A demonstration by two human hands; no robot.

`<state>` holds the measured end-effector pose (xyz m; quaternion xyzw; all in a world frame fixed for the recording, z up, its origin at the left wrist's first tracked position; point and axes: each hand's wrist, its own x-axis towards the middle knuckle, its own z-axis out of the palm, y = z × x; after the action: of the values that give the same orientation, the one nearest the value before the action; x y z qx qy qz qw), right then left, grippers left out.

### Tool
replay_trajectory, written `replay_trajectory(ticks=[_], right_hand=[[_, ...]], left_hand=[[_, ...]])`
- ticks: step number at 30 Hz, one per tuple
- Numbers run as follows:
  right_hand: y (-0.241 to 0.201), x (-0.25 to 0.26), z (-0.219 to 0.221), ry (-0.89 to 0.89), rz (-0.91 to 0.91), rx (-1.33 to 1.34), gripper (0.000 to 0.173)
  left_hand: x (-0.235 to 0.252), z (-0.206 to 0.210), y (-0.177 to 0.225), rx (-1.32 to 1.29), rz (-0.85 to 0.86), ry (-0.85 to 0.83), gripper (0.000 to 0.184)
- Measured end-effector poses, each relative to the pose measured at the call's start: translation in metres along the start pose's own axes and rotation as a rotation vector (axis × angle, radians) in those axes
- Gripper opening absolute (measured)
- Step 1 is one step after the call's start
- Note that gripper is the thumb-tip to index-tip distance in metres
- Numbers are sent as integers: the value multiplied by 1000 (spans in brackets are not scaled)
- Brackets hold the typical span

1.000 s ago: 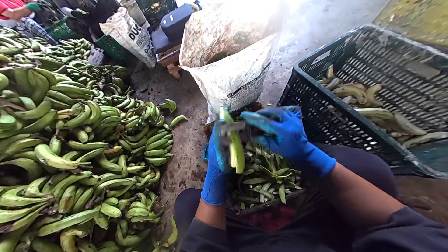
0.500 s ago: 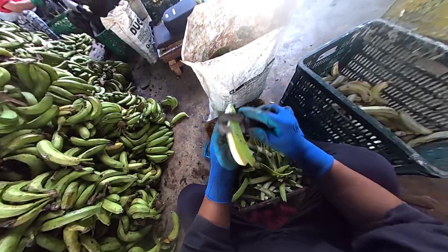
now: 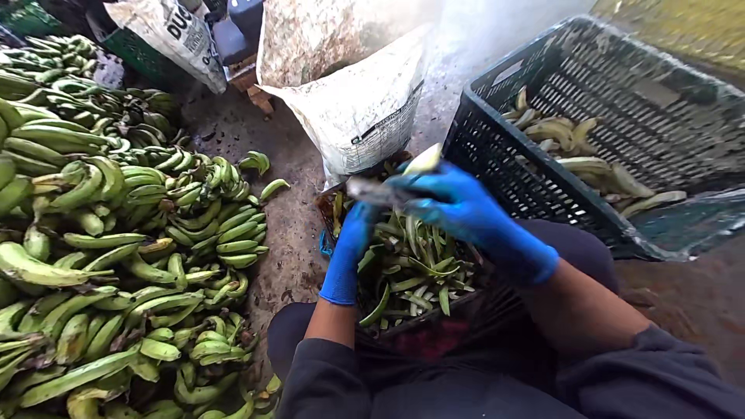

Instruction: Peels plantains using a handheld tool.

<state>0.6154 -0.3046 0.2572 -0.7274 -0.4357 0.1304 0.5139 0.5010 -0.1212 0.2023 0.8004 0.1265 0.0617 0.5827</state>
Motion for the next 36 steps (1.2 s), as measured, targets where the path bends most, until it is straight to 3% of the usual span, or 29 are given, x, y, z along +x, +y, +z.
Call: replay_trajectory(ticks=[3,5,7,10,12,14,16,18,19,21,26,29,31,33,35,36], right_hand=[[16,-12,-64,377,-1,-516,42],[26,-26,-98,598,63,-591,45],[30,-36,-116,762,53,-475,45],[28,-30,-109,793,-17,-82,41],[33,-14,-103,714,-84,99,41],[35,-14,-98,632,-91,62,43],[33,-14,-94,628,-98,75,44],[22,-9,-86,663,-123,231,38],[16,-7,-80,674,-132,316,34],[1,-10,-69,601,-149,462,31],[-14,-35,-25,271,55,729,40],[16,-40,40,418,313,951,44],[57,-57,86,550,610,848,44],[84,-81,115,447,852,454,42],[93,-94,122,285,883,205,49],[96,-98,124,241,867,147,50]], left_hand=[[-2,33,-26,707,-250,-219,55],[-3,57,-33,946,-365,-360,49],[1,62,-27,973,-404,-328,36],[5,34,-5,746,-394,-138,37],[-9,4,8,430,-197,77,36],[-34,-28,36,41,23,200,43],[-62,-56,66,-246,203,163,65],[-80,-71,76,-363,309,31,85],[-83,-68,76,-421,323,-16,85],[-76,-43,70,-573,330,9,68],[-49,54,3,-489,167,121,72],[-50,111,-60,-510,-21,294,71],[-53,122,-73,-574,-183,430,69],[-52,114,-69,-761,-251,557,58],[-44,98,-52,-1112,-206,605,13],[-42,88,-40,-1286,-121,545,21]])
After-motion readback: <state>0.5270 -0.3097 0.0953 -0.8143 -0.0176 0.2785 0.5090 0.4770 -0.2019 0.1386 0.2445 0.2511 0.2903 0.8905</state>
